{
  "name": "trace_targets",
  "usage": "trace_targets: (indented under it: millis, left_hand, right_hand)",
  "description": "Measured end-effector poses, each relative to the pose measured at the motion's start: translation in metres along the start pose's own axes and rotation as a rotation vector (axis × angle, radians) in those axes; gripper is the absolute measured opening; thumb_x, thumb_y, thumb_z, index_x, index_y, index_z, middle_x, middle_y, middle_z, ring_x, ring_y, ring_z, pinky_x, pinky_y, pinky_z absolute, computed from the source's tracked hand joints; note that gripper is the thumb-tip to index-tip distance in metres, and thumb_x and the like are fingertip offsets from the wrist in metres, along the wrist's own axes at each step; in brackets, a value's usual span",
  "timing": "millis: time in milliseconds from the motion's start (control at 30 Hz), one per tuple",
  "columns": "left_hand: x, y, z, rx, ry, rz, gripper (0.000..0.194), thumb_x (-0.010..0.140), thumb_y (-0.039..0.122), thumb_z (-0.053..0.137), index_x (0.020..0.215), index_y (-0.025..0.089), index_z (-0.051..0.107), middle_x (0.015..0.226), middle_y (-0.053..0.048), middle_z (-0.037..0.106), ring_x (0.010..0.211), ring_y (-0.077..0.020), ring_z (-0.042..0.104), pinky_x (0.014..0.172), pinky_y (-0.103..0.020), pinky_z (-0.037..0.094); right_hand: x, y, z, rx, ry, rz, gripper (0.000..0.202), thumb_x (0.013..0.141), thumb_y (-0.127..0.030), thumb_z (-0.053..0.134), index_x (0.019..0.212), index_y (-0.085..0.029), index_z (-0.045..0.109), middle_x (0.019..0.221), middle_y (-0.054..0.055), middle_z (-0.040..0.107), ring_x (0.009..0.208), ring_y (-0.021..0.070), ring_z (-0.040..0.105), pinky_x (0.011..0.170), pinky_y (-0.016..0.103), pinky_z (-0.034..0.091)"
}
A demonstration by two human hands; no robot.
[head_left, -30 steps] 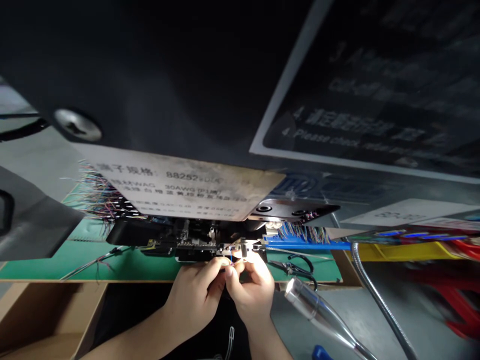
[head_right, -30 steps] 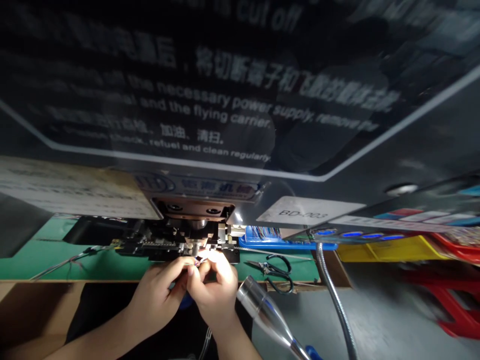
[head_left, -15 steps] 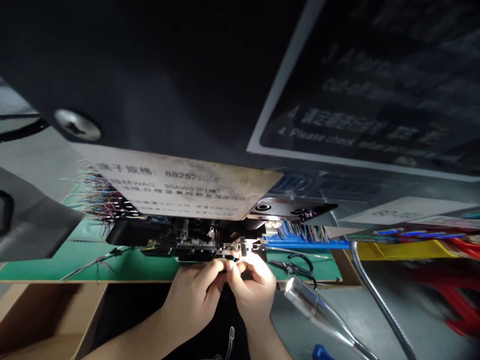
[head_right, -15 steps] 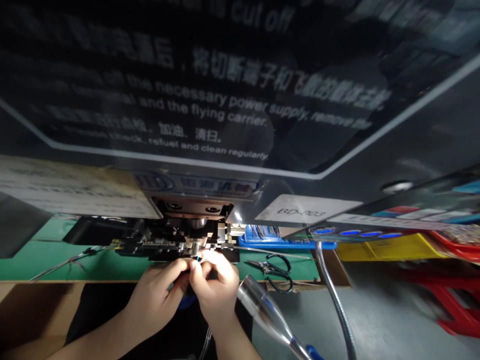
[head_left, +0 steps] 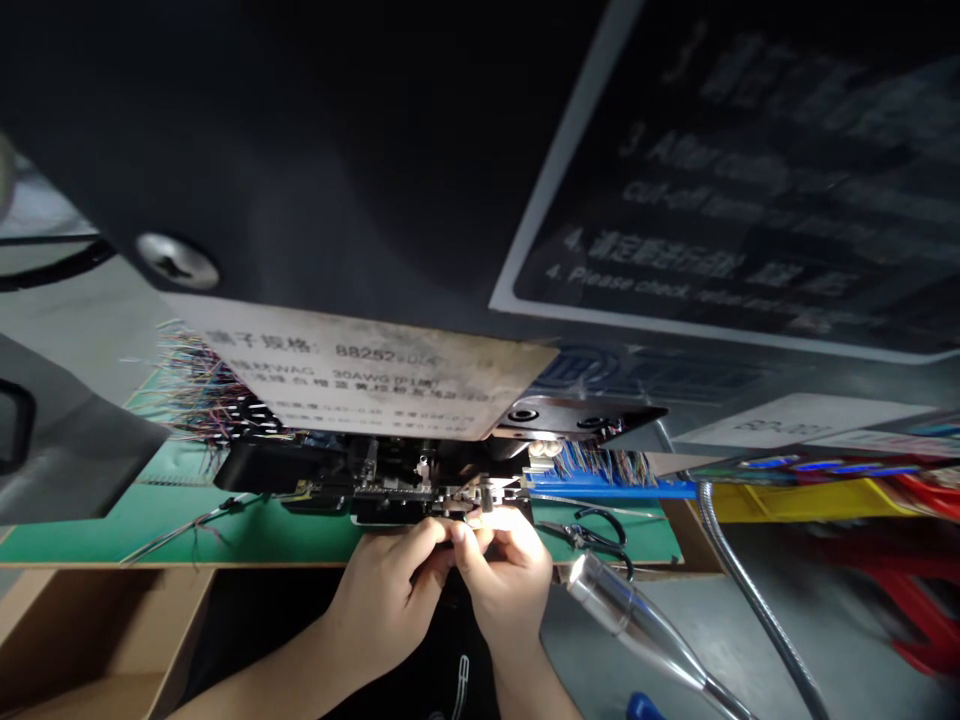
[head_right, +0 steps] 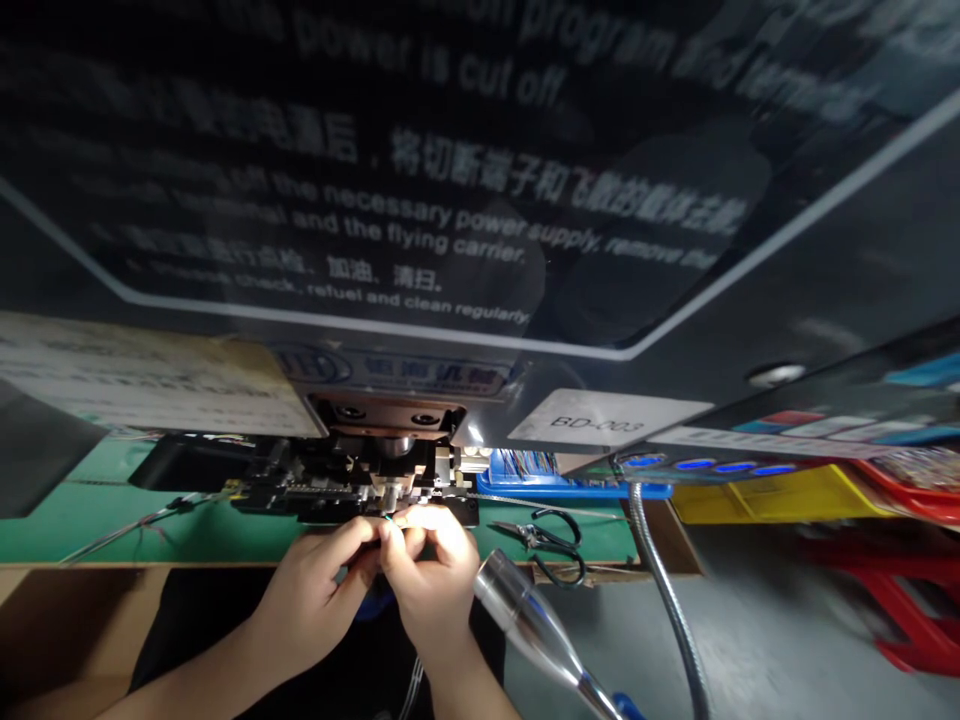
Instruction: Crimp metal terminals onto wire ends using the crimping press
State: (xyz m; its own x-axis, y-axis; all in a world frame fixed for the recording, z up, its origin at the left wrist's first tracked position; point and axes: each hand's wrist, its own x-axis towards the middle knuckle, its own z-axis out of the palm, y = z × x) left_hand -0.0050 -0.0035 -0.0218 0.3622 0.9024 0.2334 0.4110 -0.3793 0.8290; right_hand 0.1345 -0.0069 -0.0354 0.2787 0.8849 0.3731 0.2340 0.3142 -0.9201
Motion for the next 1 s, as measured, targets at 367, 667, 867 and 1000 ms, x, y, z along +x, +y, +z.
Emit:
trace_targets:
  millis: [367, 667, 867, 1000]
  left_hand:
    - [0.0005, -0.0021, 0.0009, 0.004, -0.028, -0.039, 0.016, 0.094, 0.017, 0.047, 0.093, 0.023, 0.062, 0.085, -0.001, 0.075, 0.079, -0.0185, 0.072, 0.063, -0.023, 0.050]
    - [-0.0024, -0.0030, -0.0001, 0.061, 0.051, 0.097, 0.020, 0.094, 0.013, 0.047, 0.101, 0.023, 0.063, 0.093, -0.003, 0.076, 0.081, -0.0176, 0.072, 0.071, -0.025, 0.052]
    - [-0.0015, -0.0029, 0.0002, 0.069, 0.057, 0.062, 0.020, 0.094, 0.013, 0.046, 0.099, 0.022, 0.062, 0.088, -0.002, 0.076, 0.077, -0.0182, 0.072, 0.068, -0.026, 0.053]
    - [-0.0017, -0.0033, 0.0004, 0.075, 0.061, 0.045, 0.019, 0.093, 0.012, 0.045, 0.096, 0.022, 0.062, 0.087, -0.002, 0.076, 0.078, -0.0191, 0.073, 0.068, -0.027, 0.054]
  right_hand:
    - [0.0020, 0.0024, -0.0016, -0.011, -0.022, -0.152, 0.018, 0.079, -0.004, 0.067, 0.074, -0.020, 0.062, 0.062, -0.004, 0.061, 0.051, 0.0103, 0.057, 0.054, 0.021, 0.050]
    - [0.0016, 0.0030, -0.0009, -0.020, -0.024, -0.135, 0.016, 0.079, -0.011, 0.070, 0.092, -0.020, 0.072, 0.065, -0.003, 0.065, 0.045, 0.0094, 0.051, 0.048, 0.022, 0.047]
    - [0.0024, 0.0037, -0.0021, -0.057, -0.064, -0.120, 0.012, 0.081, -0.014, 0.070, 0.093, -0.018, 0.072, 0.058, -0.003, 0.062, 0.048, 0.0120, 0.054, 0.051, 0.024, 0.049]
    - [0.0032, 0.0034, -0.0011, -0.055, -0.070, -0.114, 0.012, 0.082, -0.013, 0.069, 0.092, -0.018, 0.072, 0.058, -0.004, 0.060, 0.047, 0.0114, 0.053, 0.049, 0.023, 0.048]
